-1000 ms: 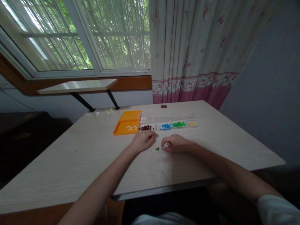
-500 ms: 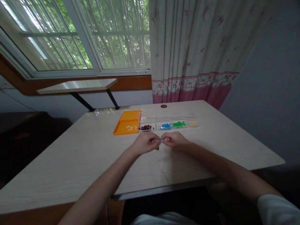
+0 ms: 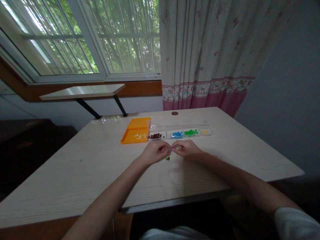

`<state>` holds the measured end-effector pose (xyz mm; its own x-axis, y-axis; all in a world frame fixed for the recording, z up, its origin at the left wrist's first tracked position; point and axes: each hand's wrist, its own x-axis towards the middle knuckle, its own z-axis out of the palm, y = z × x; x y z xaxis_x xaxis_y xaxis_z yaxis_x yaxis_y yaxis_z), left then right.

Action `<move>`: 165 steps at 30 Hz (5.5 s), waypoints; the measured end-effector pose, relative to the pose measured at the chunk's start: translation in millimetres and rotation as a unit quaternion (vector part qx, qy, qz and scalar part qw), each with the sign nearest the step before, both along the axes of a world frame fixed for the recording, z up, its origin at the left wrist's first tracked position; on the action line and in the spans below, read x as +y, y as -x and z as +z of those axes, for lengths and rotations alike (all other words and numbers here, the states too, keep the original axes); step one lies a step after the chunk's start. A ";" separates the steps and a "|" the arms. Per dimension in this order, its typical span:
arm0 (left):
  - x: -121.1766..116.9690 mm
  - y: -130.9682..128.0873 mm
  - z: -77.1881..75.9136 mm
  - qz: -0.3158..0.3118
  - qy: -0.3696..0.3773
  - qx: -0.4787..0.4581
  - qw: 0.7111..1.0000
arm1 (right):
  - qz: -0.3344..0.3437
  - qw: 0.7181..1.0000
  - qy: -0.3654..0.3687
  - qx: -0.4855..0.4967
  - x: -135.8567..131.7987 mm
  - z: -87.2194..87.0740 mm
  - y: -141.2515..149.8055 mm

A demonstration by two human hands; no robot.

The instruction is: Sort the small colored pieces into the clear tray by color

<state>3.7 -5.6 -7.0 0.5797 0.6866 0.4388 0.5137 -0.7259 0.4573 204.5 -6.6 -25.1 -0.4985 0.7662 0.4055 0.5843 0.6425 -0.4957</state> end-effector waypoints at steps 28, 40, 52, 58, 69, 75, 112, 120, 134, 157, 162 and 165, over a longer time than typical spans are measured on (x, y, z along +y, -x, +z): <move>6.6 9.8 4.9 -0.106 0.048 0.138 0.984 | -0.088 0.971 -0.156 0.161 3.0 12.5 -13.6; 5.7 5.3 -0.2 -0.060 0.037 0.137 0.988 | -0.092 0.967 -0.162 0.175 2.6 14.1 -12.2; 8.4 5.7 -1.9 -0.034 0.036 0.148 0.988 | -0.224 0.969 -0.083 0.062 27.8 10.2 -23.2; 8.2 1.5 -3.6 -0.038 0.089 0.061 0.993 | -0.248 0.966 -0.073 0.011 35.8 7.0 -23.9; 15.3 -7.7 -9.5 0.038 0.150 -0.171 0.973 | -0.110 0.994 -0.022 0.014 1.0 -0.8 13.0; 11.9 -8.6 -4.2 0.034 0.151 -0.172 0.973 | -0.112 0.992 -0.040 0.041 1.4 -1.3 11.8; -4.1 -0.7 15.2 0.112 -0.033 -0.203 0.972 | 0.065 0.988 0.085 -0.111 -4.2 4.0 4.3; -1.0 -1.0 14.2 0.128 -0.033 -0.181 0.975 | 0.073 0.986 0.098 -0.111 -7.6 8.2 6.5; 39.4 60.9 8.1 0.410 -0.033 0.022 0.911 | 0.063 0.991 0.106 -0.053 -2.9 3.0 0.9; -0.3 -9.8 -2.3 0.049 0.057 -0.093 0.993 | 0.039 0.935 0.236 0.262 4.3 -0.8 8.7; -0.7 -8.7 -1.0 0.053 0.060 -0.109 0.991 | 0.040 0.930 0.245 0.272 4.3 -1.9 9.1; -1.5 -9.1 -0.4 0.048 0.061 -0.115 0.990 | 0.041 0.929 0.246 0.274 4.0 -1.1 9.5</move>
<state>12.8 -7.1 -7.3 0.4039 0.7899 0.4615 0.4491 -0.6107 0.6522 195.0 -2.6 -26.3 -0.3853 0.8945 0.2266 0.1169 0.2909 -0.9496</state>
